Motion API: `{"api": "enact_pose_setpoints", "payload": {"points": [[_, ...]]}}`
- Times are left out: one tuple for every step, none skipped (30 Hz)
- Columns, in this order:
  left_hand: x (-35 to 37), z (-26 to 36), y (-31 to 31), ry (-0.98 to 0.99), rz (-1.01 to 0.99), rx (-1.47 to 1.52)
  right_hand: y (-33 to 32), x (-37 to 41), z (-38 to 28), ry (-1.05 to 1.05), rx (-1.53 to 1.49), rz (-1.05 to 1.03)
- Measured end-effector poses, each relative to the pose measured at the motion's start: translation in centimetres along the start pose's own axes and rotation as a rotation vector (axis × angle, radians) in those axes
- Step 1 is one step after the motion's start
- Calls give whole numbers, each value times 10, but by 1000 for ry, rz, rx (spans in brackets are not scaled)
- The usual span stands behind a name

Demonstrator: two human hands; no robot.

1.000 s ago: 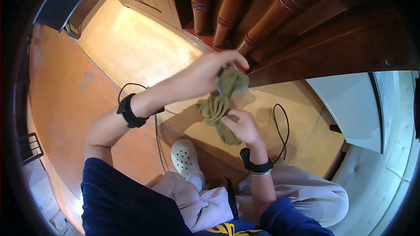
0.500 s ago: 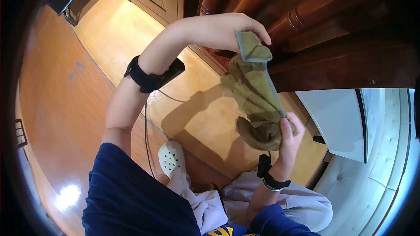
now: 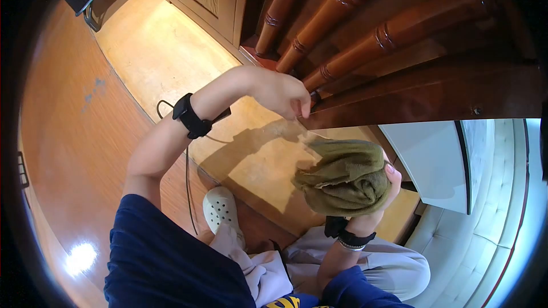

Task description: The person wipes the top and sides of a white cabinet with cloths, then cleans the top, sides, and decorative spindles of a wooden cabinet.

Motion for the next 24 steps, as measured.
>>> {"api": "enact_pose_setpoints", "payload": {"points": [[-4, 2, 6, 4, 1, 0, -3, 2, 0, -3, 3, 1], [-8, 13, 16, 75, -7, 147, -9, 4, 5, 30, -46, -8], [-11, 24, 27, 145, -17, 292, -14, 6, 9, 62, -97, -16], [-20, 23, 42, 166, 8, 405, -19, 4, 11, 60, -98, -13], [-25, 27, 53, 183, 32, 519, -11, 4, 13, 77, -210, -154], [-31, 30, 62, 194, -10, 517, -1, 8, 14, 93, -320, -296], [-32, 28, 74, 193, -12, 518, 1, 9, 15, 94, -321, -294], [-35, 28, 82, 275, 23, 649, 3, 9, 17, 106, -354, -261], [-36, 28, 85, 358, 60, 780, 3, 8, 19, 118, -385, -230], [-38, 27, 98, 241, -73, 845, 0, 5, 22, 118, -383, -230], [-35, 30, 97, 243, -72, 846, 0, 3, 23, 86, -365, -314], [-31, 32, 98, 214, -90, 801, 4, 3, 23, 56, -347, -399], [-28, 33, 99, 183, -108, 755, 13, 5, 20, 59, -345, -400], [-26, 36, 100, 184, -106, 757, 20, 6, 15, 31, -224, -275], [-23, 33, 102, 110, -117, 967, 19, 4, 12, 4, -103, -149], [-21, 31, 105, 32, -128, 1175, 17, -1, 11, 6, -104, -148], [-18, 33, 104, 30, -129, 1176, 5, -9, 6, -55, 170, -51], [-15, 31, 95, 21, -23, 1271, -5, -14, 0, -115, 444, 48], [-14, 27, 87, 12, 85, 1363, -4, -15, -3, -113, 442, 49], [-16, 20, 87, 10, 84, 1363, -3, -12, -23, -309, 714, 148], [-20, 5, 77, 46, 171, 1415, 1, -5, -42, -507, 984, 248], [-19, -6, 63, 81, 259, 1465, -13, -4, -50, -510, 880, 325], [-17, -11, 57, 77, 259, 1466, -13, -4, -51, -506, 879, 325], [-5, -14, 32, 101, 442, 1369, -11, 7, -69, -658, 753, 382]]}}
Point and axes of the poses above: each hand's wrist, its own x-axis away from the middle knuckle, its own y-axis out of the palm, z = x × y, the point moved 9 cm from there along -x, towards the middle knuckle, and after that the axes turned 2 degrees about z, right-handed, at the moved point
